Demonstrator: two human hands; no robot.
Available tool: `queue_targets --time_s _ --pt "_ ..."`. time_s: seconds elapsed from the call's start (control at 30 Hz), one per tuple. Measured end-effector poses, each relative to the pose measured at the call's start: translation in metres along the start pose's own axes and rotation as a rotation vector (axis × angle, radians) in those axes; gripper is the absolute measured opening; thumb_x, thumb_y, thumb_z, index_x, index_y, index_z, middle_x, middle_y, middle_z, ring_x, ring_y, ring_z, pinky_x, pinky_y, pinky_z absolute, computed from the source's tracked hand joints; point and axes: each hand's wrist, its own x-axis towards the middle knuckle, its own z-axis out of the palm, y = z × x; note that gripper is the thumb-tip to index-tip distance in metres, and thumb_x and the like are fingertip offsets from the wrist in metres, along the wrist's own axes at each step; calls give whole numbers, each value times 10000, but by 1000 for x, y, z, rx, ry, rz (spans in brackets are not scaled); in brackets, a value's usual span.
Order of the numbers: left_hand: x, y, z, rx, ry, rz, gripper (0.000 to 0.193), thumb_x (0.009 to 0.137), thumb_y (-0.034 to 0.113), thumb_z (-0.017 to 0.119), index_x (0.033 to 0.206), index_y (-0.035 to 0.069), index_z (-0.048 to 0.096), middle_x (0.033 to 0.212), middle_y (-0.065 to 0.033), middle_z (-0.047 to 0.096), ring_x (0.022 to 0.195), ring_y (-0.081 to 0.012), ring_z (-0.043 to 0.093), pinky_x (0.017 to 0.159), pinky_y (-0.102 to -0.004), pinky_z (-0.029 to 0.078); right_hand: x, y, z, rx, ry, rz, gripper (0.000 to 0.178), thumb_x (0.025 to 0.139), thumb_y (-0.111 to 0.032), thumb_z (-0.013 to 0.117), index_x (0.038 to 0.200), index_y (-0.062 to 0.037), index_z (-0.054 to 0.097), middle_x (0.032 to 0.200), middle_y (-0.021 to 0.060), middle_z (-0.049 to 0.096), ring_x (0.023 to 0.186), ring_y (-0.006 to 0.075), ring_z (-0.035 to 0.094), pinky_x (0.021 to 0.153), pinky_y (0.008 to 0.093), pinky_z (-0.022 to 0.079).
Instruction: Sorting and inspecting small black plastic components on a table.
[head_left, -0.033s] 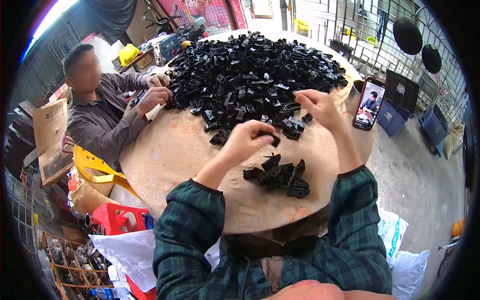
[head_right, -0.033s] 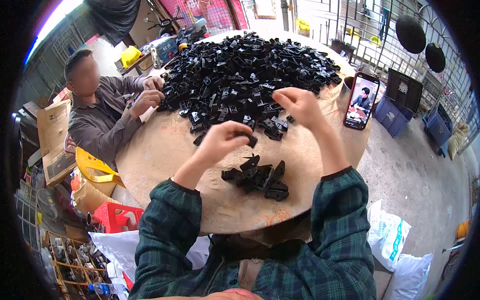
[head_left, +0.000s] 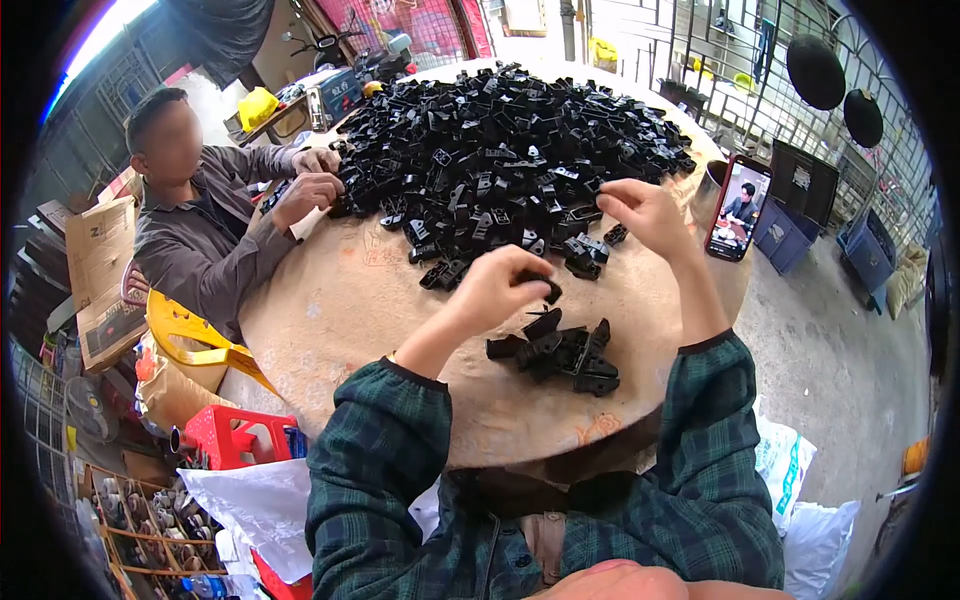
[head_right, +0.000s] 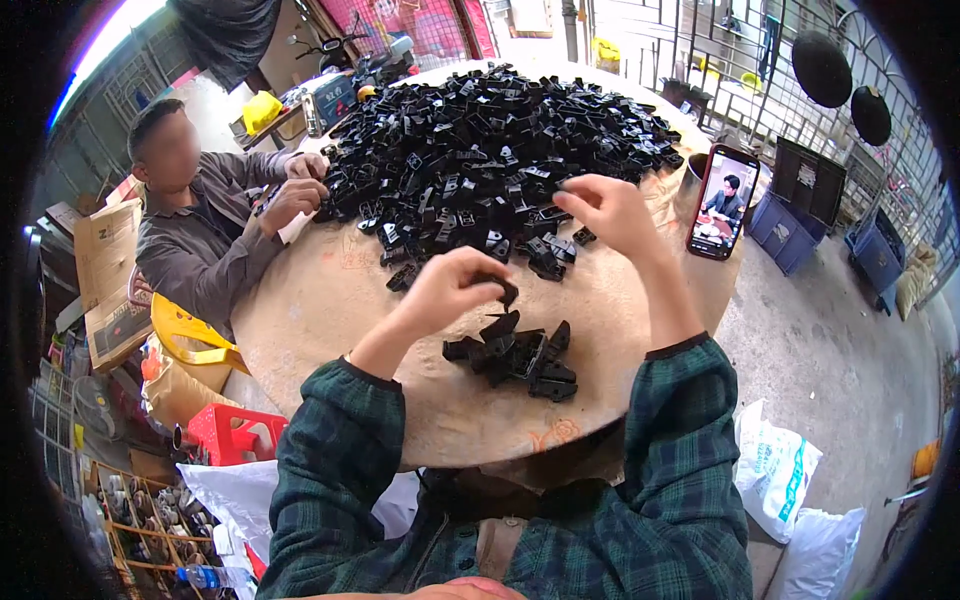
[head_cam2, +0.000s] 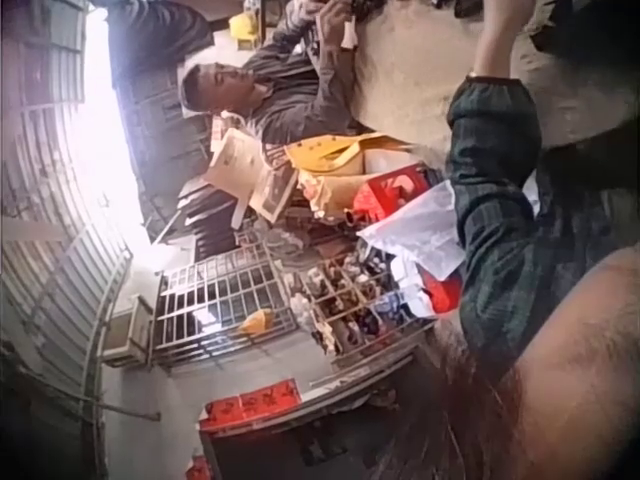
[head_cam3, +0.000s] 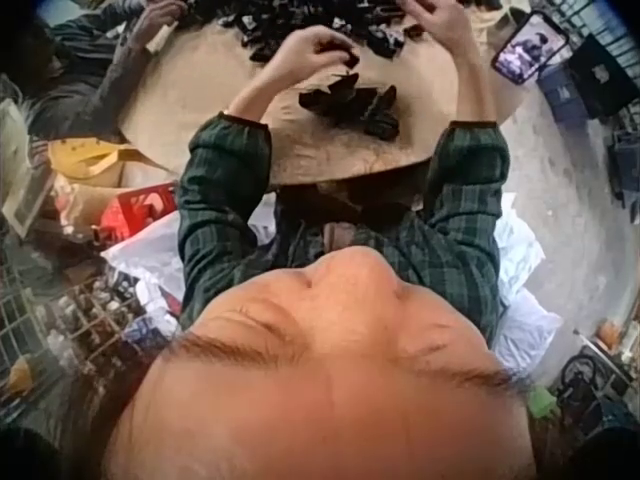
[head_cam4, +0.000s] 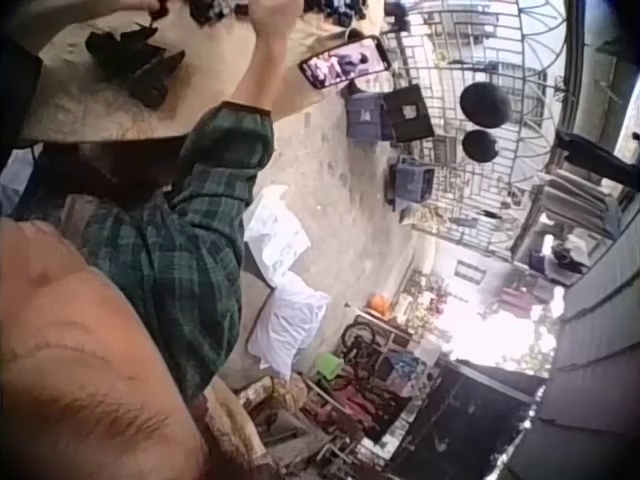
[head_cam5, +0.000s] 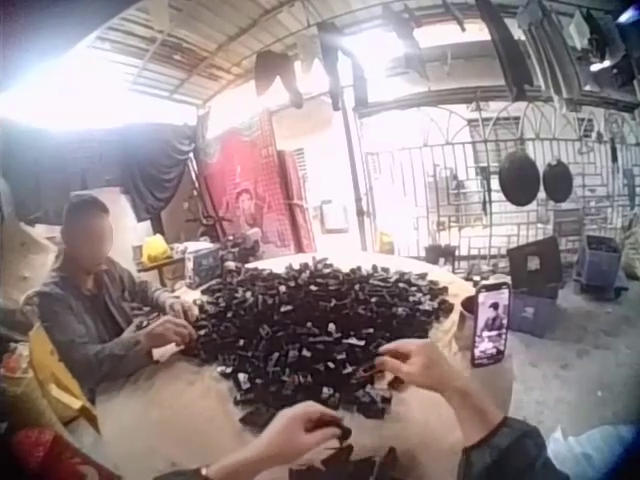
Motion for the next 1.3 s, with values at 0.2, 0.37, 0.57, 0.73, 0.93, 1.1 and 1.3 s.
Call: queue_targets --time_s 0.2,0.37,0.57,0.73,0.93,1.1,1.3 --pt "4 2 -3 270 -353 -155 201 756 102 693 941 31 659 831 -95 638 710 -176 608 637 -262 477 -8 12 -3 -496 -279 57 367 701 -244 710 982 -17 645 900 142 637 822 251 614 737 326 484" --pt "13 -6 6 300 79 218 279 735 57 672 1011 40 632 1037 -108 602 812 -211 597 731 -336 485 -5 0 38 -444 -283 -47 221 727 -218 649 868 -52 686 864 185 622 832 320 593 753 365 473" --pt "24 -16 18 547 145 384 334 636 -2 668 964 45 630 937 -89 604 880 -281 540 799 -352 458 -11 8 53 -437 -133 -71 192 692 -219 659 812 -71 685 896 160 589 841 301 580 766 363 469" --pt "20 -17 14 528 339 376 262 691 28 673 947 34 620 864 -102 576 835 -278 538 729 -344 461 -10 2 57 -368 -20 -164 171 661 -165 675 763 -35 631 1000 132 570 870 283 564 790 353 458" --pt "14 -12 6 442 357 242 297 722 1 652 1011 20 590 842 -102 578 803 -246 579 702 -287 478 -6 -10 50 -321 158 -452 157 688 -44 682 797 7 581 956 125 618 935 237 575 811 349 452" --pt "16 -7 3 -270 320 -24 308 722 8 699 1002 -41 579 896 -76 646 795 -109 612 728 -229 498 -17 -32 58 215 -115 -132 232 780 -27 655 994 7 571 952 77 626 866 124 599 777 274 490" --pt "14 -7 0 -635 384 -90 247 771 6 667 1004 -15 588 908 -69 644 801 -108 614 719 -225 496 -17 -30 66 369 -80 -115 298 766 -20 645 1059 4 595 919 87 655 819 134 620 751 265 497"
